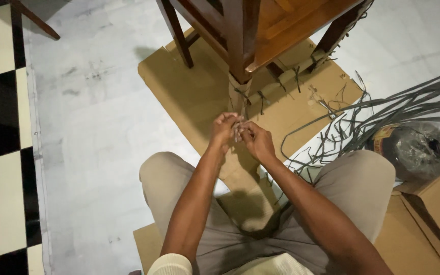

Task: The person wraps a furniture leg with cardboard and secures it with ties.

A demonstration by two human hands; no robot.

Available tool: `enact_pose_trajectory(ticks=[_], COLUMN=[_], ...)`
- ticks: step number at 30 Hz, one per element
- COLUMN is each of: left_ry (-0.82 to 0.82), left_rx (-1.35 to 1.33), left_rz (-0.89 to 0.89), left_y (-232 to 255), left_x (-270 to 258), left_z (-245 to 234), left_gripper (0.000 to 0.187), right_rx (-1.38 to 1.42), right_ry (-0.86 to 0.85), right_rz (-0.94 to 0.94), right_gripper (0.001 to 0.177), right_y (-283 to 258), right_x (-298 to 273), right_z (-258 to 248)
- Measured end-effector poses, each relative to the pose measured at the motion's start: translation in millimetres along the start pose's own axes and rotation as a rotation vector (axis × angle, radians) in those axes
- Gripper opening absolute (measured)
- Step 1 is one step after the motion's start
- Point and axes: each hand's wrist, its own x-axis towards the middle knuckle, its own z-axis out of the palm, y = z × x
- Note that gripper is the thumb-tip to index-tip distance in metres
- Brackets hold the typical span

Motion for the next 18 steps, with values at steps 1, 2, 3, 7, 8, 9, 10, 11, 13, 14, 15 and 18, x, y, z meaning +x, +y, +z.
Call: enact_pose_trajectory(ticks=[1, 2, 3, 7, 8, 9, 10, 11, 13, 14, 15, 18], left_ry=[0.000, -0.016, -0.031, -0.045, -0.039, -0.032, -0.032, -0.020, -0.009, -0.012, -0.014, 0.091], left_rx=[0.000, -0.010, -0.020, 0.000, 0.048, 0.097, 0.096, 0.105, 0.115, 0.091, 0.068, 0.060], left_rz=[0.001, -0.022, -0.045, -0.063, -0.048, -0.033, -0.033, 0.007, 0.049, 0.102, 0.155, 0.169], left_y=[-2, -5, -8, 1, -4, -10, -10, -10, -15, -21, -28, -25], left_x=[3, 7, 10, 2, 6, 10, 7, 5, 8, 12, 16, 14], left_z=[-3, -5, -8, -1, -3, -6, -4, -3, -3, -5, -7, -3], left_gripper=[0.011, 0.011, 0.012, 0.011, 0.011, 0.011, 0.011, 0.011, 0.011, 0.011, 0.011, 0.012], right_rx=[0.000, -0.029, -0.059, -0.118, -0.141, -0.163, -0.165, -0.211, -0.258, -0.315, -0.373, -0.459], right_ry=[0.000, -0.001, -0.002, -0.008, -0.013, -0.019, -0.019, -0.006, 0.008, 0.021, 0.035, 0.001], right_rz=[-0.001, 0.002, 0.005, -0.046, -0.072, -0.098, -0.097, -0.125, -0.155, -0.191, -0.226, -0.299], right_gripper=[0.018, 0.017, 0.017, 0.015, 0.014, 0.014, 0.014, 0.014, 0.014, 0.013, 0.012, 0.010], right_y=[2, 4, 6, 0, -6, -12, -18, -24, -31, -32, -32, -35], right_x=[0, -1, -2, -8, -10, -11, -13, -14, -15, -16, -16, -19], right_z=[0, -1, -2, -5, -7, -9, -11, -13, -16, -16, -17, -17])
